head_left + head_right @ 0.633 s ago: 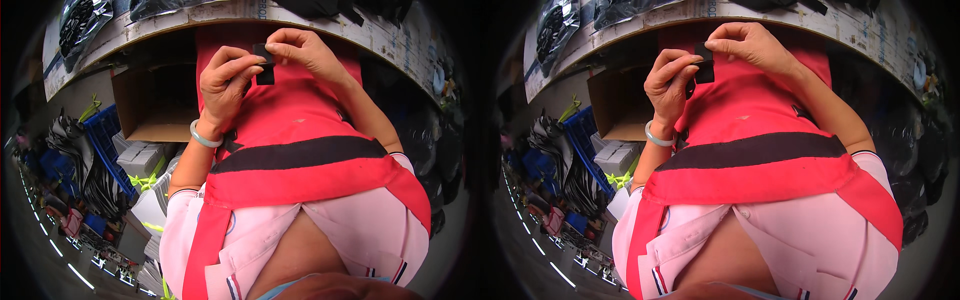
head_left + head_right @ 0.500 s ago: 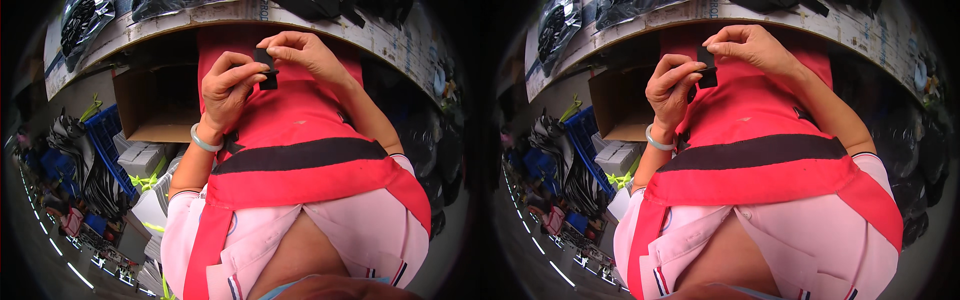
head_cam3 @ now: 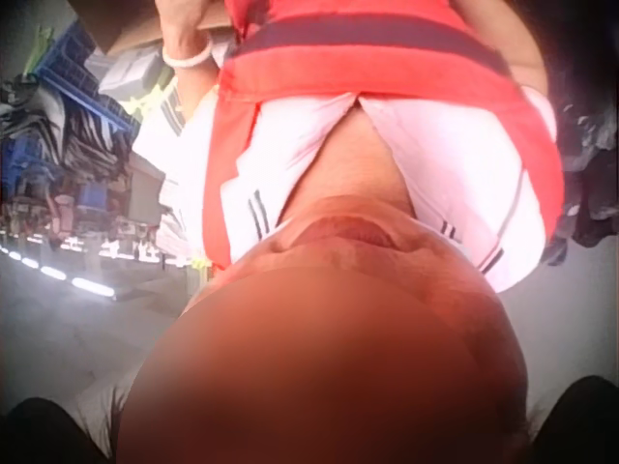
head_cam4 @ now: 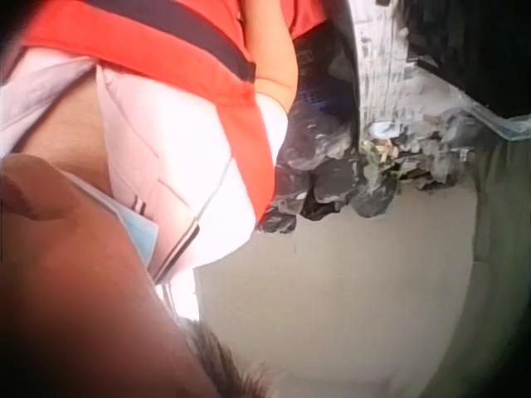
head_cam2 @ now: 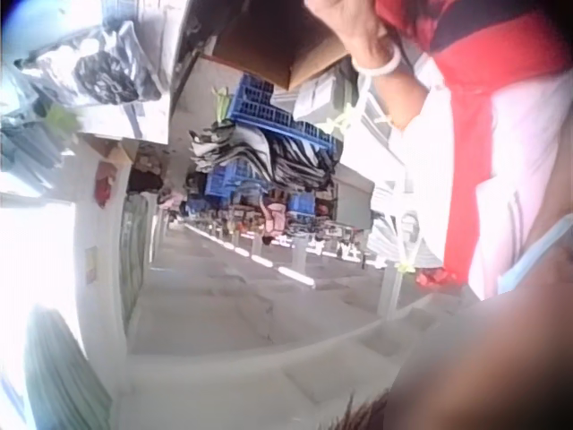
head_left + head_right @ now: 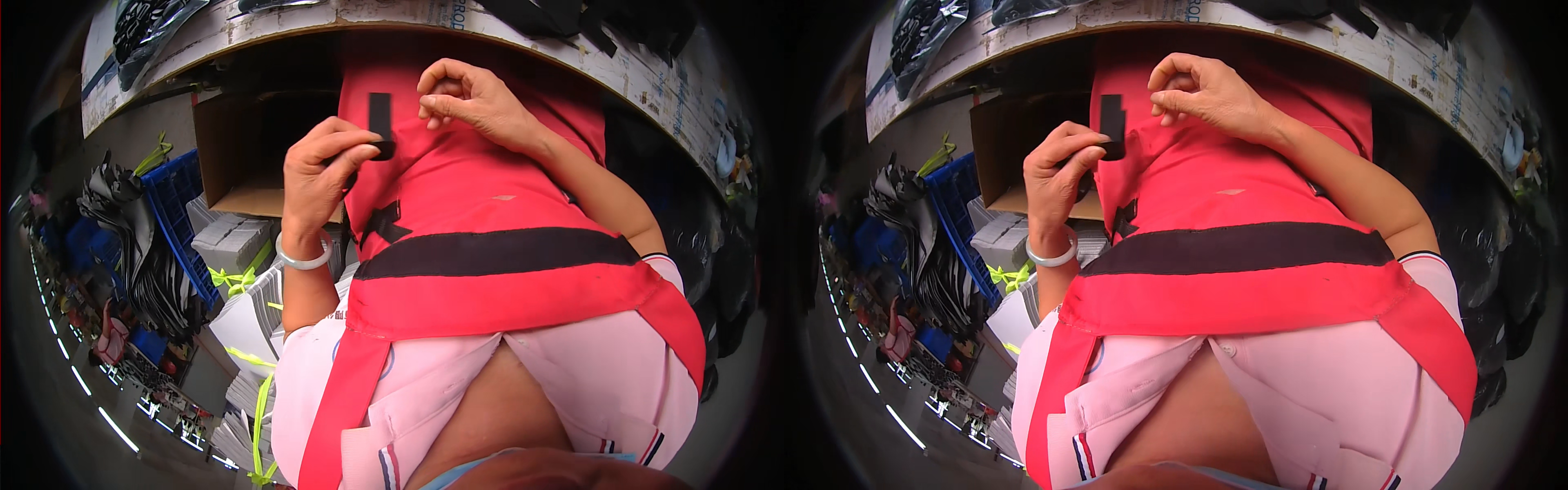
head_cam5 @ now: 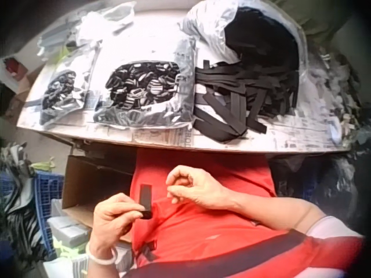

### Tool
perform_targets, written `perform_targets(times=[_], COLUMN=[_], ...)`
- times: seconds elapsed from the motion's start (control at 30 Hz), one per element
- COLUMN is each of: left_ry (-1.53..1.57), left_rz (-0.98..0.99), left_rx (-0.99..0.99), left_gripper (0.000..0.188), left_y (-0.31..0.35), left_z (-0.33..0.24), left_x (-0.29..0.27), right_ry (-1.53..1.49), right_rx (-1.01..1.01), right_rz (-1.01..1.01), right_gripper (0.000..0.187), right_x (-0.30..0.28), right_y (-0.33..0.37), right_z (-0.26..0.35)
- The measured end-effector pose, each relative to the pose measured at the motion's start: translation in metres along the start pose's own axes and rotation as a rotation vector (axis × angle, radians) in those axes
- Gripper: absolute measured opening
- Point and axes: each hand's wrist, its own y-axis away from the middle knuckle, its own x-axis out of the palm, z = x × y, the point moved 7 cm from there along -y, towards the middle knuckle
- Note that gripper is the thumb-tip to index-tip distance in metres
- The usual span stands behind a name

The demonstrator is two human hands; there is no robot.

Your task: Assembling plastic buckles onto black nylon straps at a workbench.

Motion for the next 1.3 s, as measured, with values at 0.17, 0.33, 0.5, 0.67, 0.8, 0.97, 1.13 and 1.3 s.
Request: perform_targets(times=[0.17,0.33,0.5,0.67,0.8,0.97,1.13,1.3], left_ry=[-0.118,0.099,-0.015,-0.119,-0.081,0.144,0.166,0.319], left_rz=[-0.461,-0.144,-0.112,-0.146,-0.110,0.082,0.176,0.268], left_rx=[-0.242,-0.257,0.240,0.305,0.208,-0.147,-0.127,-0.253], left_gripper=[0.050,0.042,0.041,0.048,0.058,0.071,0.072,0.068], left_y=[0.038,0.003,-0.032,-0.036,-0.041,-0.038,-0.040,-0.045], left_z=[0.036,0.027,0.003,-0.002,0.010,0.037,0.044,0.045], left_x=[-0.088,0.008,0.067,0.073,0.071,0.090,0.097,0.091], right_ry=[0.187,0.263,0.156,-0.172,0.024,0.120,0.623,0.455], right_rx=[0.069,0.107,0.136,0.202,0.188,0.193,0.076,0.205], right_rz=[-0.048,0.094,-0.091,-0.036,-0.047,-0.012,0.035,-0.032], right_gripper=[0.021,0.024,0.026,0.027,0.023,0.015,0.016,0.021], right_x=[-0.010,0.024,-0.004,-0.006,-0.004,-0.011,-0.005,-0.021], right_y=[-0.002,-0.005,-0.001,0.003,0.005,0.006,0.004,0.009], right_z=[-0.007,0.000,-0.004,-0.019,-0.004,-0.010,0.005,-0.001])
